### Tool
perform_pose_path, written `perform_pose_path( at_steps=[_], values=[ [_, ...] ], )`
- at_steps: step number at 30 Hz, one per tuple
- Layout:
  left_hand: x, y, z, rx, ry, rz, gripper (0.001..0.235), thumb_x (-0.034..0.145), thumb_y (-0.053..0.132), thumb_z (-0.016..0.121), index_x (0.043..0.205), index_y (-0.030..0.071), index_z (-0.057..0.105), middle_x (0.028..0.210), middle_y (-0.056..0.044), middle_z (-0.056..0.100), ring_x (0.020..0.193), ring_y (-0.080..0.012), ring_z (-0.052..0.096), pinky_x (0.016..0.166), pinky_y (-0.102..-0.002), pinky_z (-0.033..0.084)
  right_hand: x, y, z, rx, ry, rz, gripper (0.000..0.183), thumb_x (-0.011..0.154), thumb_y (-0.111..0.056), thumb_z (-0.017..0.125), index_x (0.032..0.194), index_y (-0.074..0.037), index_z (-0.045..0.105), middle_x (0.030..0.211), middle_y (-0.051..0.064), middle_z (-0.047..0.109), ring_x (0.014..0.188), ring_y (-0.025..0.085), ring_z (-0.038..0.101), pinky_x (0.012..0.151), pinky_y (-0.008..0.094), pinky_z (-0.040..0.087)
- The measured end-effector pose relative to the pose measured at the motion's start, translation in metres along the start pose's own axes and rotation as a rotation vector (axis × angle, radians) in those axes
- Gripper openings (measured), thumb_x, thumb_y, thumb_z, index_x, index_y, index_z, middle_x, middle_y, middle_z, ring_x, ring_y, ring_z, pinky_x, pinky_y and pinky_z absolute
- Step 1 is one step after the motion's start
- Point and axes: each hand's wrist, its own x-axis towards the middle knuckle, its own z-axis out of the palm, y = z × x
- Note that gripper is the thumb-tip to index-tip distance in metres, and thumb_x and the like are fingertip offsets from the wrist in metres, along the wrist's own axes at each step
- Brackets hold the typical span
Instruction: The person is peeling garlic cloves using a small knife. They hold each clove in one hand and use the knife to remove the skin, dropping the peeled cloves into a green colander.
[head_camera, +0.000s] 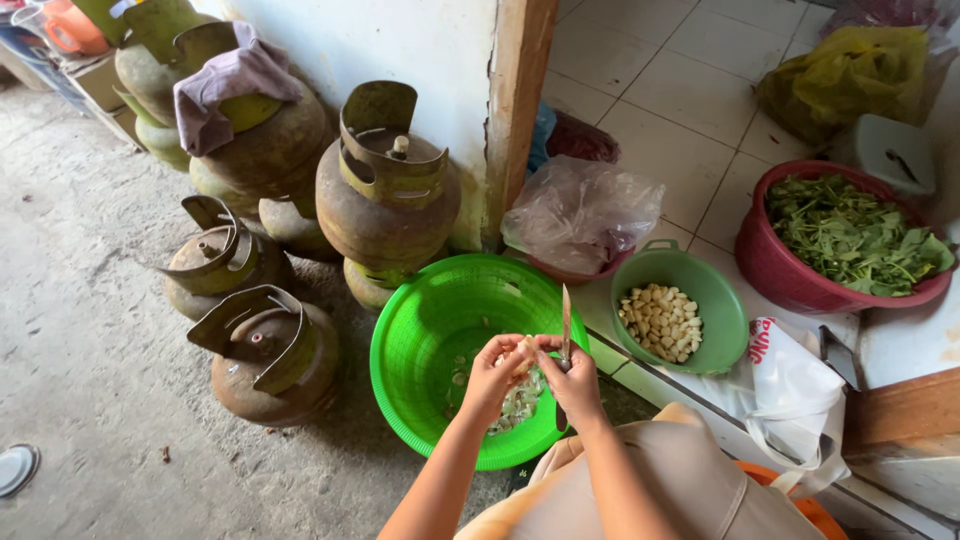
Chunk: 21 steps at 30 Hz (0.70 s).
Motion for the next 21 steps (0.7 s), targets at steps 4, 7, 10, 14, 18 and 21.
perform_pose_path(
  at_steps=[4,7,10,14,18,21],
  values=[
    [-0.003,0.000,-0.002,0.065,-0.006,0.047,0.028,0.093,0.025,0.074,0.114,0.006,0.071,0.097,-0.001,0.072,0.085,-0.0089,0.068,0.076,-0.028,0.059,-0.001,0.004,0.000,-0.007,-0.043,-0.072,0.033,0.089,-0.007,0.072,0.121,-0.003,0.067,0.097,0.000,0.071,0.062,0.000,0.056,0.053,0.017,0.043],
    [-0.002,0.000,-0.002,0.142,0.013,0.069,0.027,0.092,0.024,0.074,0.110,0.005,0.073,0.091,0.000,0.073,0.080,-0.0078,0.068,0.071,-0.027,0.058,0.001,0.002,0.001,-0.018,-0.094,-0.154,0.030,0.094,-0.009,0.075,0.121,0.002,0.068,0.104,0.004,0.072,0.078,0.001,0.067,0.067,0.017,0.054],
    [-0.003,0.000,-0.002,0.217,0.019,0.114,0.023,0.092,0.020,0.078,0.106,0.002,0.074,0.085,0.000,0.070,0.076,-0.0068,0.065,0.068,-0.025,0.056,-0.004,-0.003,0.003,-0.080,-0.086,-0.108,0.028,0.092,-0.013,0.077,0.116,0.001,0.070,0.089,-0.001,0.069,0.064,0.000,0.056,0.054,0.017,0.044],
    [-0.001,0.006,-0.007,0.213,-0.033,0.148,0.019,0.092,0.018,0.079,0.101,0.001,0.078,0.083,-0.001,0.068,0.073,-0.0059,0.059,0.066,-0.023,0.049,-0.009,-0.017,0.002,-0.047,-0.086,0.025,0.028,0.088,-0.018,0.079,0.110,-0.003,0.072,0.066,-0.005,0.061,0.045,0.001,0.044,0.040,0.019,0.031],
    [-0.002,0.013,-0.010,0.214,-0.077,0.133,0.018,0.090,0.016,0.080,0.100,0.002,0.080,0.081,0.001,0.062,0.071,-0.0070,0.056,0.065,-0.025,0.047,-0.010,-0.022,0.001,-0.008,-0.127,0.073,0.027,0.088,-0.019,0.080,0.107,-0.002,0.073,0.065,-0.005,0.061,0.045,0.001,0.043,0.039,0.020,0.030],
    [-0.007,0.014,-0.008,0.300,-0.070,0.236,0.019,0.091,0.017,0.078,0.101,0.001,0.080,0.083,0.000,0.064,0.074,-0.0065,0.058,0.068,-0.024,0.048,-0.008,-0.018,-0.001,0.026,-0.146,0.084,0.025,0.089,-0.020,0.079,0.105,-0.003,0.072,0.063,-0.007,0.056,0.045,0.001,0.043,0.039,0.019,0.030]
  ],
)
